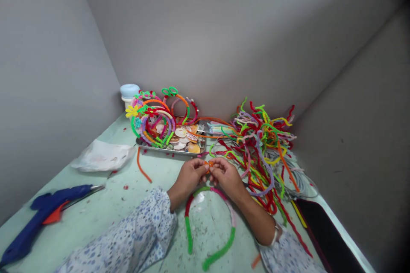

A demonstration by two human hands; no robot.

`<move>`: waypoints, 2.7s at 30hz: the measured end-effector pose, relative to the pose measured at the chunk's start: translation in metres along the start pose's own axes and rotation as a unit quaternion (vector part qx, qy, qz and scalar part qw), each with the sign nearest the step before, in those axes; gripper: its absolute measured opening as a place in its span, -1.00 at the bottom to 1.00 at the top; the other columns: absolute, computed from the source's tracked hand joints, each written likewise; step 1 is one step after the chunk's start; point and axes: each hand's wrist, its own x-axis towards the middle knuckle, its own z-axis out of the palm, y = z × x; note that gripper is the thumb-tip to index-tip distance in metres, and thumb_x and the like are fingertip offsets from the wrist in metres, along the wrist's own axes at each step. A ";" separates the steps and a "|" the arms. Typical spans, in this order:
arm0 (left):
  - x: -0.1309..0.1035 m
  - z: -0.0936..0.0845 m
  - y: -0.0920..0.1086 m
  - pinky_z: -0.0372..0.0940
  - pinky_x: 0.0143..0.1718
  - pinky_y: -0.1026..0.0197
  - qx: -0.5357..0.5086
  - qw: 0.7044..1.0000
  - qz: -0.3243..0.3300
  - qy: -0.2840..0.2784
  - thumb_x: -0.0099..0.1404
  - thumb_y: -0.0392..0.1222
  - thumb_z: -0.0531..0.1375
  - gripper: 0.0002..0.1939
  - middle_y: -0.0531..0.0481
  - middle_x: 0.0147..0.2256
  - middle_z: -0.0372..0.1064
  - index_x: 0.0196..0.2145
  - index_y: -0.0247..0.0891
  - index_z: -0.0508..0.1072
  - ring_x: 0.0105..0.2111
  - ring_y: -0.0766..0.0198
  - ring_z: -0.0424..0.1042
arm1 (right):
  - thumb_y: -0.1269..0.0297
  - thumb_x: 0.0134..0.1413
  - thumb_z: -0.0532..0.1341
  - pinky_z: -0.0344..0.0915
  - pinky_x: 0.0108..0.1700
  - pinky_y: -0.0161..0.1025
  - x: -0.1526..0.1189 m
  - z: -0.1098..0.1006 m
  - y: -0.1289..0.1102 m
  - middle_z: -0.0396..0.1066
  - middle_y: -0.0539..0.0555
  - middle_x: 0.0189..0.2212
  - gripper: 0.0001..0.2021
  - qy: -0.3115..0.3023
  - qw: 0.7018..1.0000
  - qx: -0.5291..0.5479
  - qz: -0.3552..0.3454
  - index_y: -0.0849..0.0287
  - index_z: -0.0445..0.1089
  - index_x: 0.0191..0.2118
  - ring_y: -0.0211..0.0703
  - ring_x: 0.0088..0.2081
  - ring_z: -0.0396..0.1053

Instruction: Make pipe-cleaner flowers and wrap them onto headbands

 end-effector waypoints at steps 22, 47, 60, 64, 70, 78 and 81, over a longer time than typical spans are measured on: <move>-0.003 0.000 0.014 0.10 -0.62 0.39 -0.047 0.999 -0.011 0.006 0.11 -0.03 0.24 -0.71 0.00 -0.42 0.43 -0.33 -0.31 0.36 -0.62 0.45 0.30 | 0.32 0.10 0.04 0.15 -0.40 -0.34 -0.004 -0.069 -0.058 0.48 0.02 -0.43 -0.76 -0.013 0.890 -0.456 -0.023 0.14 0.46 -0.32 -0.24 -0.43 0.38; -0.004 0.001 0.014 0.10 -0.63 0.38 -0.045 0.998 -0.036 -0.010 0.12 -0.03 0.22 -0.69 -0.06 -0.38 0.47 -0.31 -0.32 0.31 -0.64 0.44 0.33 | 0.42 0.04 0.09 0.23 -0.31 -0.21 0.004 -0.076 -0.040 0.49 0.35 -0.35 -0.77 0.035 0.666 -0.740 0.091 0.29 0.50 -0.29 0.04 -0.29 0.47; -0.004 0.000 0.014 0.12 -0.61 0.37 -0.046 0.998 -0.028 -0.011 0.12 -0.02 0.22 -0.70 -0.04 -0.39 0.46 -0.32 -0.31 0.32 -0.63 0.43 0.33 | 0.33 -0.01 0.08 0.11 -0.40 -0.35 0.003 -0.116 -0.060 0.50 0.04 -0.45 -0.78 -0.038 0.817 -0.572 0.053 0.17 0.49 -0.40 -0.23 -0.42 0.38; -0.004 0.000 0.014 0.12 -0.60 0.37 -0.049 0.998 -0.031 -0.008 0.13 -0.04 0.22 -0.70 -0.05 -0.39 0.46 -0.30 -0.31 0.31 -0.62 0.43 0.33 | 0.35 -0.04 0.12 0.14 -0.36 -0.30 0.002 -0.101 -0.054 0.52 0.14 -0.39 -0.79 -0.030 0.745 -0.661 0.080 0.16 0.52 -0.35 -0.12 -0.33 0.43; -0.005 0.000 0.015 0.11 -0.60 0.37 -0.046 0.999 -0.028 -0.009 0.12 -0.02 0.22 -0.70 -0.05 -0.39 0.45 -0.32 -0.32 0.32 -0.62 0.44 0.32 | 0.34 0.03 0.10 0.18 -0.35 -0.25 0.004 -0.081 -0.040 0.50 0.28 -0.32 -0.77 0.011 0.672 -0.735 0.089 0.25 0.51 -0.31 -0.01 -0.28 0.46; -0.004 -0.001 0.012 0.11 -0.59 0.37 -0.046 0.999 -0.022 -0.011 0.14 -0.04 0.21 -0.72 -0.02 -0.38 0.45 -0.31 -0.30 0.32 -0.61 0.45 0.32 | 0.38 -0.04 0.10 0.06 -0.46 -0.33 0.004 -0.100 -0.050 0.49 0.08 -0.45 -0.82 -0.026 0.764 -0.639 0.082 0.17 0.47 -0.44 -0.20 -0.42 0.38; -0.004 -0.001 0.012 0.11 -0.59 0.37 -0.046 0.999 -0.024 -0.012 0.14 -0.07 0.21 -0.72 -0.03 -0.38 0.44 -0.28 -0.31 0.32 -0.61 0.45 0.31 | 0.34 -0.03 0.10 0.02 -0.49 -0.34 -0.001 -0.112 -0.066 0.46 0.04 -0.51 -0.84 -0.033 0.789 -0.606 0.099 0.18 0.42 -0.47 -0.26 -0.51 0.32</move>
